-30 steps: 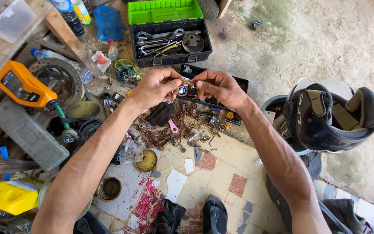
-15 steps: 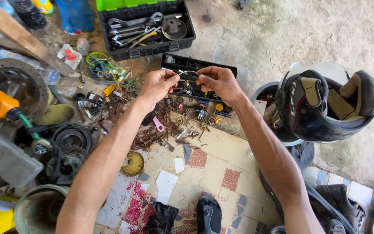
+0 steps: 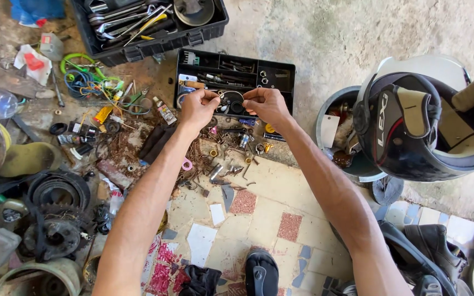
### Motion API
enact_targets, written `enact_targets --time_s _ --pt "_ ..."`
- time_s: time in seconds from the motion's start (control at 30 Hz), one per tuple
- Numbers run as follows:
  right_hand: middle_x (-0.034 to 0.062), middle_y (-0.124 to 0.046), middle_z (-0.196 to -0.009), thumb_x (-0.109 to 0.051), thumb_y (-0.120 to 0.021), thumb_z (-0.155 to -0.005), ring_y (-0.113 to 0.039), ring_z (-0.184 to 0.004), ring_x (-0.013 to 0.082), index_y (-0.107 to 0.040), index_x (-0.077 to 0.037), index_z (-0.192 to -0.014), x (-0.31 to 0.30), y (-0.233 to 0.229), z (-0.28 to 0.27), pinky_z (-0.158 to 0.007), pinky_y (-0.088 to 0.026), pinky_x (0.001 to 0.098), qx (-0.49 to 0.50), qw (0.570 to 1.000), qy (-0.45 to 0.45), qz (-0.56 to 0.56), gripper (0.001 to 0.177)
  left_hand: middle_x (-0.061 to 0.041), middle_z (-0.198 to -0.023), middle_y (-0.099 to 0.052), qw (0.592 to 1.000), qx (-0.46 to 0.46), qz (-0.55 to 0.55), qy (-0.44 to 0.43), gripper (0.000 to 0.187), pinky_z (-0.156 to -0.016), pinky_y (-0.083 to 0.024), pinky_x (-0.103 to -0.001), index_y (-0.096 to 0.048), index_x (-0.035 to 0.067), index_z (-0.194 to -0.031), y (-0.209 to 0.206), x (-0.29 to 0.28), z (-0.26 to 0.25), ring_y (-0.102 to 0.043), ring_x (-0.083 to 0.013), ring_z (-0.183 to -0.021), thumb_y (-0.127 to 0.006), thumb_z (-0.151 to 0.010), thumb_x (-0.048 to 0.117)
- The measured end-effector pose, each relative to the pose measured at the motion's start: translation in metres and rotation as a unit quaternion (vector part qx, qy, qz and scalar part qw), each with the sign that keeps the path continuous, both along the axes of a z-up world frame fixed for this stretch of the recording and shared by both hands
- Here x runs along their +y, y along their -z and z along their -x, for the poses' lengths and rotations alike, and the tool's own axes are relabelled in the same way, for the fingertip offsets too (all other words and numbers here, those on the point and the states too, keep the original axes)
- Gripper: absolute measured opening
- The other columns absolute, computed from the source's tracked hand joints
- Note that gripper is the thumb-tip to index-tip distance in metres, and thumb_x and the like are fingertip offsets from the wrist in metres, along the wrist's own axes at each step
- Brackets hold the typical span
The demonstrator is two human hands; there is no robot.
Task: The recorder is cleaning and assembling small metal and plastic parts of a motorcycle component among various tools and debris.
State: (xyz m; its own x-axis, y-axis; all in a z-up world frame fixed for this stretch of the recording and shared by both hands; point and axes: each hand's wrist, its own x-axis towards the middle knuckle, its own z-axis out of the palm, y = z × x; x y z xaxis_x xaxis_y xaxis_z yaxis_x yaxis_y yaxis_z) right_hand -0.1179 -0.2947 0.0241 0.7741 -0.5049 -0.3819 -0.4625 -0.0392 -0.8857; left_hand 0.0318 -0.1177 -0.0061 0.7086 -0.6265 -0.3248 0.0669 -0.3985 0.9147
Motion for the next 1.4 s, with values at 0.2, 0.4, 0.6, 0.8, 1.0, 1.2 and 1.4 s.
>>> enact_targets --time_s 0.2,0.4,0.6,0.8,1.0,1.2,1.4 --pt "0.0044 -0.079 -0.092 -0.009 -0.073 -0.089 -0.073 -0.081 0.0061 -0.076 -0.001 -0.112 -0.023 0.039 0.004 -0.071 -0.059 0.0229 0.011 0.995 0.007 0.098 0.024 -0.007 -0.092 -0.076 0.989 -0.145 -0.012 -0.004 0.012 -0.083 -0.054 -0.038 -0.075 0.007 -0.102 0.043 -0.013 -0.009 -0.073 -0.0212 -0.09 -0.068 -0.092 0.011" --pt "0.0029 -0.079 -0.091 -0.012 -0.075 -0.09 -0.071 -0.079 0.0086 -0.079 -0.006 -0.111 -0.021 0.028 0.001 -0.068 -0.057 0.0242 0.051 0.992 -0.004 0.116 0.021 -0.007 -0.099 -0.076 0.987 -0.158 0.011 0.01 0.011 -0.086 -0.054 -0.038 -0.071 0.007 -0.104 0.04 0.002 -0.014 -0.074 -0.02 -0.094 -0.063 -0.097 0.01" --pt "0.0024 -0.077 -0.107 -0.018 -0.073 -0.091 -0.074 -0.091 0.0113 -0.074 -0.013 -0.116 -0.003 0.011 -0.003 -0.078 -0.064 0.0277 0.124 0.983 -0.056 0.125 0.025 -0.006 -0.1 -0.077 0.987 -0.158 0.012 0.035 0.01 -0.086 -0.057 -0.033 -0.073 0.009 -0.102 0.055 0.006 0.001 -0.074 -0.0172 -0.089 -0.069 -0.093 0.006" --pt "0.0066 -0.077 -0.112 -0.013 -0.073 -0.089 -0.076 -0.1 0.0176 -0.076 -0.009 -0.111 0.004 0.04 0.009 -0.089 -0.063 0.0325 0.114 0.953 -0.166 0.226 0.022 -0.011 -0.109 -0.071 0.978 -0.15 -0.074 0.124 0.012 -0.081 -0.059 -0.033 -0.072 0.007 -0.106 0.049 0.005 0.035 -0.07 -0.0199 -0.089 -0.07 -0.095 0.008" --pt "0.0088 -0.08 -0.103 -0.008 -0.067 -0.088 -0.077 -0.095 0.0207 -0.08 -0.011 -0.107 0.015 0.04 0.019 -0.091 -0.06 0.0345 0.134 0.927 -0.225 0.268 0.023 -0.011 -0.107 -0.072 0.933 -0.273 -0.108 0.207 0.012 -0.086 -0.057 -0.036 -0.076 0.006 -0.102 0.118 -0.001 0.064 -0.068 -0.0223 -0.094 -0.071 -0.091 0.005" --pt "0.0097 -0.079 -0.101 -0.006 -0.066 -0.086 -0.077 -0.093 0.0219 -0.077 -0.007 -0.109 0.011 0.054 0.03 -0.087 -0.061 0.0348 0.114 0.932 -0.242 0.245 0.025 -0.017 -0.12 -0.06 0.905 -0.33 -0.174 0.203 0.026 -0.071 -0.061 -0.037 -0.07 -0.001 -0.115 0.115 0.001 0.086 -0.064 -0.0272 -0.095 -0.073 -0.091 0.009" --pt "0.0094 -0.079 -0.103 -0.004 -0.061 -0.088 -0.078 -0.092 0.0205 -0.075 -0.006 -0.112 0.008 0.06 0.034 -0.085 -0.063 0.0332 0.136 0.93 -0.248 0.234 0.028 -0.013 -0.118 -0.058 0.881 -0.362 -0.206 0.223 0.022 -0.07 -0.061 -0.03 -0.068 -0.002 -0.108 0.124 -0.002 0.087 -0.059 -0.0238 -0.098 -0.075 -0.09 0.008"
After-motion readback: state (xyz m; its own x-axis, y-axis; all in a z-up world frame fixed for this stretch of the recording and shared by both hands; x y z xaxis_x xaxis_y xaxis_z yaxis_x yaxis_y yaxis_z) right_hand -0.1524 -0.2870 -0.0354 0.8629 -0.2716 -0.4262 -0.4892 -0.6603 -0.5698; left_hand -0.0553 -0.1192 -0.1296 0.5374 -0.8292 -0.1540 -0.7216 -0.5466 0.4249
